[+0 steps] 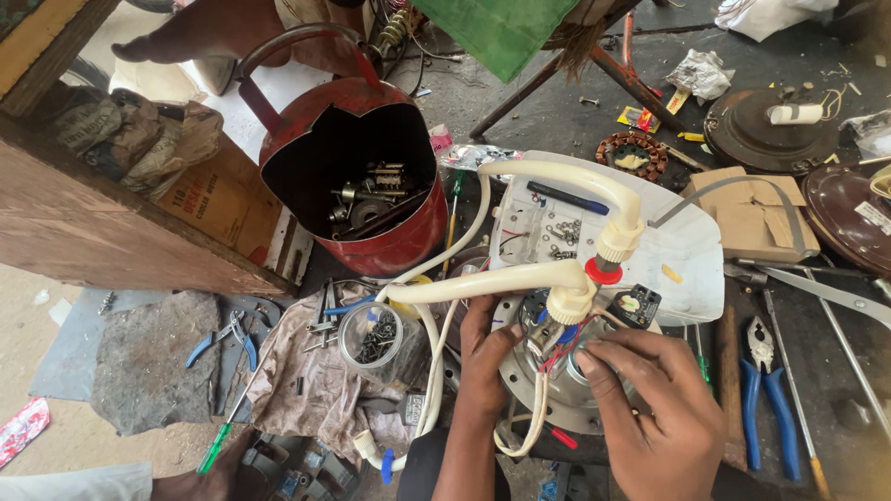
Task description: The person uses a screwdriver to tighten screws on a circular electrical component with attached tubing and wires. They then adjust the wires and tubing by hand and briefly handle a cylindrical metal housing.
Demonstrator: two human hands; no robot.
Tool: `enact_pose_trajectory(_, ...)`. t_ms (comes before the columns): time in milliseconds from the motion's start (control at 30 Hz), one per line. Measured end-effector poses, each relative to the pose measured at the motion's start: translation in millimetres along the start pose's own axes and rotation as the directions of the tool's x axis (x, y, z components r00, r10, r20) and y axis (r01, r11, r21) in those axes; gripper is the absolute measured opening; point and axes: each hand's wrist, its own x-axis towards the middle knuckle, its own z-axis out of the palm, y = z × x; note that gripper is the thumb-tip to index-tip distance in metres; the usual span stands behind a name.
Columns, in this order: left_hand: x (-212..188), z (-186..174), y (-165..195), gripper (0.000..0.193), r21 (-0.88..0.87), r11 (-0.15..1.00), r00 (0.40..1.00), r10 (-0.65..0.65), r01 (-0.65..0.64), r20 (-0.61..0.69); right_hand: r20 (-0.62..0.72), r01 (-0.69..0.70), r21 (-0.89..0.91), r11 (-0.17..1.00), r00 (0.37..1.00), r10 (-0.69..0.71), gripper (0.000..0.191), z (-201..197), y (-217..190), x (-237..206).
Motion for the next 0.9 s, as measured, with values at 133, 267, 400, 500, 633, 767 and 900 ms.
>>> enact_pose_trajectory(133,0.3,1.0,2.6,0.07,0.018,1.0,1.0,0.017,-0.018,0.012,-0.021,-0.004,0.005,1.0,1.0,0.004,0.016,0.5,0.7,-1.5)
enact_pose_trajectory(267,0.1,2.3,4.6,0.067,0.025,0.996,0.996,0.081,-0.082,0.044,0.008,0.02,0.042,0.999,1.0,-0.02,0.015,-2.6,0.1,-0.1)
enact_pose_trajectory(400,-0.7,2.7,5.8,0.065,-0.02,0.999,0.998,0.049,-0.048,0.031,0.047,0.029,0.05,0.998,0.998,-0.031,0.016,-4.4,-1.5,2.4)
enact_pose_trajectory(500,-1.7,2.2,6.7,0.065,-0.032,0.999,0.999,0.031,-0.03,0.018,0.056,0.076,0.01,0.997,0.995,-0.077,0.019,-3.2,-2.2,3.2)
enact_pose_trajectory(633,-1.8,3.0,6.5,0.068,-0.11,0.994,1.0,-0.01,0.007,-0.029,-0.005,0.111,0.059,0.992,0.994,-0.111,0.016,-0.9,-1.7,2.9)
enact_pose_trajectory(767,0.8,2.6,6.2,0.069,-0.014,1.0,1.0,0.01,-0.01,0.003,-0.032,0.153,0.043,0.987,0.988,-0.151,0.015,-1.3,-2.1,3.1)
enact_pose_trajectory(900,1.2,1.6,6.0,0.065,0.043,0.996,0.996,0.072,-0.074,0.051,-0.056,0.181,0.003,0.983,0.982,-0.181,0.016,-0.9,-4.6,2.6)
